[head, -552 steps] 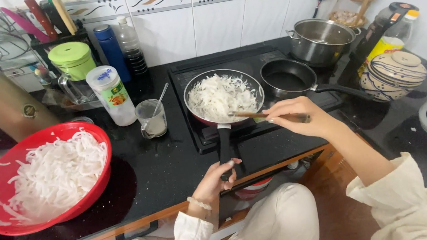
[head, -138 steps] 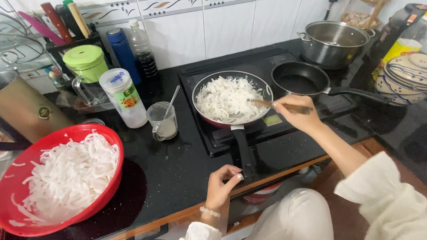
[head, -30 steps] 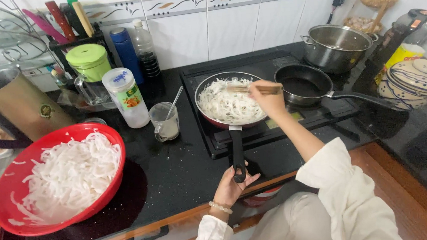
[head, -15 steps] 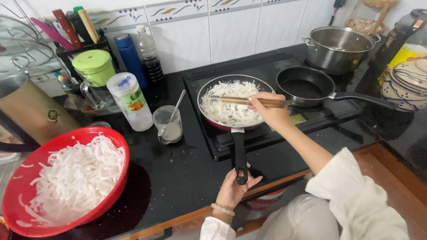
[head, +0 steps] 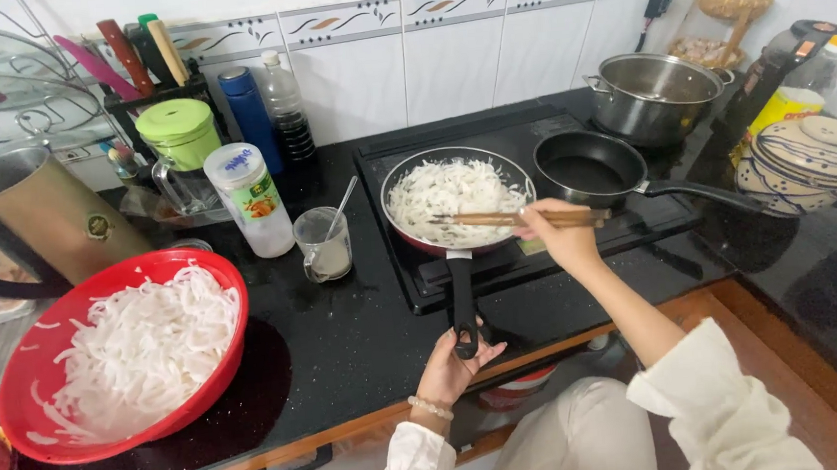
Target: The person is stirring white noodles in a frying pan on a stovetop using chopsticks.
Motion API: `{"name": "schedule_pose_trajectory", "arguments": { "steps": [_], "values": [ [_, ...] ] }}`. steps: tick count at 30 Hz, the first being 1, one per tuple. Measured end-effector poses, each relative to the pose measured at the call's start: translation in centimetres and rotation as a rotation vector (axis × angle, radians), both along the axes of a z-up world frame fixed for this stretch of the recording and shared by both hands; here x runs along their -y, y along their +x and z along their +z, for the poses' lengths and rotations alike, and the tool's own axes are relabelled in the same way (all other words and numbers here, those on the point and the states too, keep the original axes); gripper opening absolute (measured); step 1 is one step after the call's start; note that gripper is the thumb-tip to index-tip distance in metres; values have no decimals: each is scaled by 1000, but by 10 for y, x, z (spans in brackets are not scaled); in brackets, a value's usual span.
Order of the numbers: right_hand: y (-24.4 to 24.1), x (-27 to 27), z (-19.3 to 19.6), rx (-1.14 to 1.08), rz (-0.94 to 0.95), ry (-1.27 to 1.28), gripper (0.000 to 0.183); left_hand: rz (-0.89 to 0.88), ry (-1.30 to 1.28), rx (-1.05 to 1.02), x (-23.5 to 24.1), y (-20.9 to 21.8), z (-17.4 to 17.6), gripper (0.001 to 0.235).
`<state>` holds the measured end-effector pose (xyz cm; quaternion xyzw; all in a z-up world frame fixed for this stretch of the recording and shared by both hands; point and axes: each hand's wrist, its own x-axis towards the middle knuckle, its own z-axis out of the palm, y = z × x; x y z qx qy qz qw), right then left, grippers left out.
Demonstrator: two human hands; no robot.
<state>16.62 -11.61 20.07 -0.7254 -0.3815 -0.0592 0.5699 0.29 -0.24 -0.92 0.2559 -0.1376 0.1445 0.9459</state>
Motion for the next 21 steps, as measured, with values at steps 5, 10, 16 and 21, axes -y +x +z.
{"name": "schedule_pose_trajectory", "arguments": {
  "steps": [5, 10, 16, 21],
  "values": [
    [-13, 36, 32, -103, 17, -99, 13, 7, 7, -3, -1, 2, -6, 47],
    [-7, 51, 49, -172, -20, -62, 18, 12, 3, -10, -1, 3, -4, 48],
    [-16, 26, 25, -70, 69, -23, 12, 17, 11, -10, 1, 3, -10, 50],
    [-27, 36, 32, -173, 50, -67, 13, 3, 1, -16, 1, 2, -12, 50]
  ]
}}
